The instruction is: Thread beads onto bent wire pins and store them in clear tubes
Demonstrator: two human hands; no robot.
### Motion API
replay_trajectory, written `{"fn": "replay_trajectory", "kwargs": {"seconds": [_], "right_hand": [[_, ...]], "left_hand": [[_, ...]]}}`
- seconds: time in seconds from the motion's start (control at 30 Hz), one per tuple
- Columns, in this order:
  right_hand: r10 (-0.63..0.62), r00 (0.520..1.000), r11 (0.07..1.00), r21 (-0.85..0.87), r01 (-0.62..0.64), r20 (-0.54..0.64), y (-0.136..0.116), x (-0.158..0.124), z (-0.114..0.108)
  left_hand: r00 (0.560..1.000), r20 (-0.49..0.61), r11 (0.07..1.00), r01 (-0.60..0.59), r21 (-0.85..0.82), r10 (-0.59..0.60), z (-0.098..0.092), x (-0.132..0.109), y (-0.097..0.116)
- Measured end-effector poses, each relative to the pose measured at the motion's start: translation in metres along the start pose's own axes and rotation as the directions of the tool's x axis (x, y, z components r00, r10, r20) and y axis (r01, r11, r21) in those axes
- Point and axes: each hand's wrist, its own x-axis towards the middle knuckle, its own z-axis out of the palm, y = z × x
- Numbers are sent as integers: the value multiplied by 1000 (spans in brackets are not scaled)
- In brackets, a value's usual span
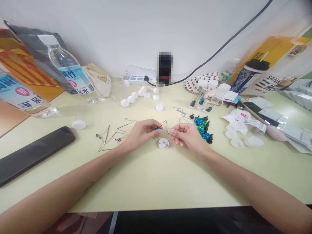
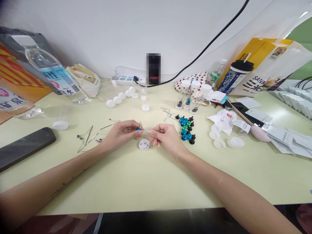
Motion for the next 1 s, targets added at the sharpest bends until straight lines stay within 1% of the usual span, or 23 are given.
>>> {"fn": "replay_trajectory", "kwargs": {"seconds": [0.1,0.2,0.27,0.3,0.33,0.37,0.4,0.43,0.47,0.5,0.53,0.57,0.6,0.63,0.67,0.7,0.77,0.83,0.87,0.9,0.93,1.0], "right_hand": [[0,1000,999,33,1,-12,1,2,2],[-56,998,998,-7,56,-23,3,4,3],[-129,991,986,-108,126,-25,3,3,3],[-186,982,964,-201,177,-25,3,3,2],[-262,965,914,-324,243,-16,4,2,1],[-356,934,826,-466,319,9,4,1,-1],[-453,890,695,-603,391,55,4,1,-2],[-538,834,538,-713,450,120,4,0,-4],[-600,776,380,-784,491,195,5,0,-6],[-638,723,245,-821,515,263,5,0,-7],[-660,683,148,-837,527,313,5,0,-8],[-668,658,89,-841,534,347,5,-1,-8],[-668,649,67,-840,538,363,5,-1,-8],[-664,655,78,-838,539,360,5,-2,-7],[-658,674,124,-835,536,334,4,-2,-5],[-644,708,206,-826,525,290,3,-3,-3],[-578,800,444,-761,473,161,1,-5,0],[-461,886,684,-620,384,40,0,-5,3],[-398,917,773,-539,334,-2,-1,-4,3],[-344,939,836,-465,290,-32,-1,-4,3],[-301,952,878,-406,255,-52,-1,-3,3],[-243,968,919,-338,206,-71,-2,-1,2]], "left_hand": [[1000,3,1000,24,8,-24,0,1,-1],[999,-6,999,40,-7,-40,-1,3,-3],[998,-26,998,50,-33,-51,-2,3,-4],[998,-41,997,54,-47,-56,-2,3,-4],[997,-58,997,55,-59,-59,-2,3,-4],[995,-75,996,56,-68,-61,-2,3,-3],[994,-91,996,55,-73,-62,-3,3,-2],[993,-103,996,55,-75,-63,-3,3,-2],[992,-109,995,55,-77,-64,-3,3,-1],[992,-110,995,55,-79,-63,-3,2,-1],[992,-108,995,54,-81,-63,-3,2,-1],[993,-104,995,51,-83,-60,-3,2,-2],[993,-101,995,47,-85,-55,-3,2,-2],[994,-99,995,43,-88,-52,-3,2,-3],[994,-101,995,38,-91,-47,-3,2,-4],[994,-101,995,35,-95,-45,-3,3,-5],[994,-96,994,37,-100,-46,-4,3,-5],[995,-83,994,47,-103,-56,-4,3,-5],[995,-76,993,54,-101,-61,-4,3,-4],[995,-70,993,59,-97,-66,-4,3,-4],[995,-66,994,62,-93,-68,-4,2,-4],[996,-62,995,65,-80,-70,-3,2,-4]]}}
